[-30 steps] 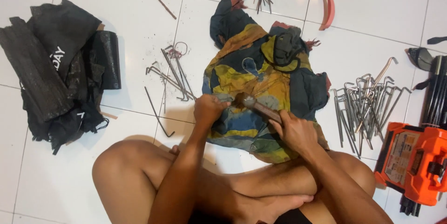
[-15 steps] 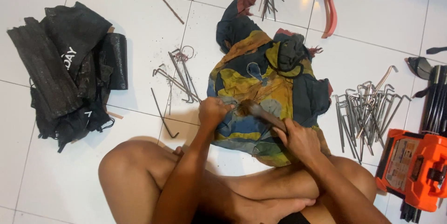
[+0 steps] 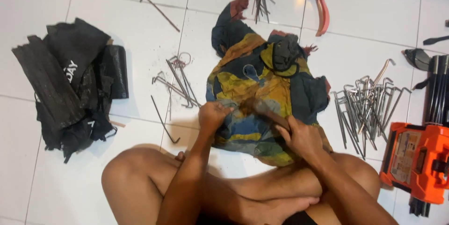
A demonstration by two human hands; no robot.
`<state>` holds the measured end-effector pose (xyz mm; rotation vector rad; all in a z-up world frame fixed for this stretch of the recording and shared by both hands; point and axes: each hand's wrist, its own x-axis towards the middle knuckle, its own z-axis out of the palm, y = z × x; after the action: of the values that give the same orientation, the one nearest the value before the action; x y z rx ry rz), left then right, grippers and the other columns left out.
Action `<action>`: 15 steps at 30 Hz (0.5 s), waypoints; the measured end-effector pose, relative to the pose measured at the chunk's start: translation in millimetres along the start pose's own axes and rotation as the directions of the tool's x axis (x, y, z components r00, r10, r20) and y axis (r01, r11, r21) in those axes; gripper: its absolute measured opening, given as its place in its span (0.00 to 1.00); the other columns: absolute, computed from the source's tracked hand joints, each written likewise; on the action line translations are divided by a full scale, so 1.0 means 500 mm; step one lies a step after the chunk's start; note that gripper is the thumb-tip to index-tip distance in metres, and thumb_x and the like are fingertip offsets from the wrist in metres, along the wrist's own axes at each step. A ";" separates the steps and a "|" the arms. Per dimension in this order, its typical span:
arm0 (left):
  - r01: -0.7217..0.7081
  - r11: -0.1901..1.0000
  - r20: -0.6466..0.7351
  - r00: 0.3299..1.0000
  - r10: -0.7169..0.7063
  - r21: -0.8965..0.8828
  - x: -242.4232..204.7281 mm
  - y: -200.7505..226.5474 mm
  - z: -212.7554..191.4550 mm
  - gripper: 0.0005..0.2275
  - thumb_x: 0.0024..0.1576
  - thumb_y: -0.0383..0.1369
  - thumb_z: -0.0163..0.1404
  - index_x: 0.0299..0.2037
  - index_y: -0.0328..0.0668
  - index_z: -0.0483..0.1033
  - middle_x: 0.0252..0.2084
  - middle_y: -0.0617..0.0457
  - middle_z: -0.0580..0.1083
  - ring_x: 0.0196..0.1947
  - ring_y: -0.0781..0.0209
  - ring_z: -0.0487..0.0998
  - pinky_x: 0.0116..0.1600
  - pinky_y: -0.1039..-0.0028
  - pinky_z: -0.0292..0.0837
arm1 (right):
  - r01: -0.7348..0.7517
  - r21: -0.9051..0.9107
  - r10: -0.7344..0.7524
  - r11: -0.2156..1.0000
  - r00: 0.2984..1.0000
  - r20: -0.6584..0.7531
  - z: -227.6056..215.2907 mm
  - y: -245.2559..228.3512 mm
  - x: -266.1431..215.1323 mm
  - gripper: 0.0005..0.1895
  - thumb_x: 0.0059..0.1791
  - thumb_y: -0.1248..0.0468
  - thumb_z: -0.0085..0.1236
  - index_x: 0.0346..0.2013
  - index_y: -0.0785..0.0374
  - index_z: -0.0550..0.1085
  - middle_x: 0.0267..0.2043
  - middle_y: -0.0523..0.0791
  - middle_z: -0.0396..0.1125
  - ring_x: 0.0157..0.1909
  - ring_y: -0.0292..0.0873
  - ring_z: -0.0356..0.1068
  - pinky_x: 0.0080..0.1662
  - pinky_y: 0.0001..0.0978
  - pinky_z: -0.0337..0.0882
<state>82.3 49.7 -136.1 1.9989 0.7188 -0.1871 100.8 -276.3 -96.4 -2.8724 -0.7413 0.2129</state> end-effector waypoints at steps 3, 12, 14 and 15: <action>-0.036 0.998 -0.019 0.999 0.035 -0.049 0.006 -0.027 0.014 0.16 0.43 0.43 0.70 0.20 0.40 0.79 0.19 0.44 0.76 0.27 0.44 0.82 0.32 0.64 0.73 | -0.023 -0.026 0.023 0.999 1.000 -0.002 -0.061 -0.015 0.016 0.17 0.51 0.47 0.57 0.39 0.56 0.71 0.26 0.51 0.72 0.23 0.59 0.74 0.25 0.51 0.73; -0.012 0.999 -0.023 1.000 0.013 0.044 -0.008 0.007 -0.001 0.15 0.42 0.41 0.70 0.21 0.40 0.80 0.15 0.48 0.75 0.26 0.46 0.82 0.30 0.66 0.74 | -0.097 0.014 0.097 0.995 0.995 0.001 -0.057 0.023 0.025 0.17 0.51 0.46 0.54 0.38 0.56 0.71 0.25 0.51 0.71 0.28 0.64 0.75 0.32 0.57 0.75; 0.000 0.999 -0.020 1.000 0.001 0.049 -0.004 -0.003 0.001 0.15 0.42 0.43 0.69 0.20 0.42 0.79 0.15 0.49 0.75 0.26 0.46 0.83 0.31 0.66 0.74 | -0.105 0.003 0.105 0.994 0.994 0.015 -0.047 0.025 0.025 0.18 0.52 0.45 0.53 0.39 0.56 0.71 0.26 0.51 0.71 0.28 0.64 0.75 0.33 0.58 0.75; -0.001 0.999 -0.020 1.000 0.002 0.054 0.001 -0.005 0.005 0.15 0.43 0.45 0.68 0.20 0.44 0.79 0.15 0.50 0.75 0.26 0.46 0.83 0.31 0.67 0.74 | -0.116 -0.008 0.116 0.993 0.993 0.016 -0.043 0.029 0.024 0.18 0.52 0.45 0.52 0.40 0.56 0.71 0.26 0.51 0.72 0.28 0.63 0.76 0.33 0.59 0.75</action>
<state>81.5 48.8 -139.3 2.0549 0.7321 -0.1871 122.0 -285.6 -79.2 -2.9265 -0.5798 0.2490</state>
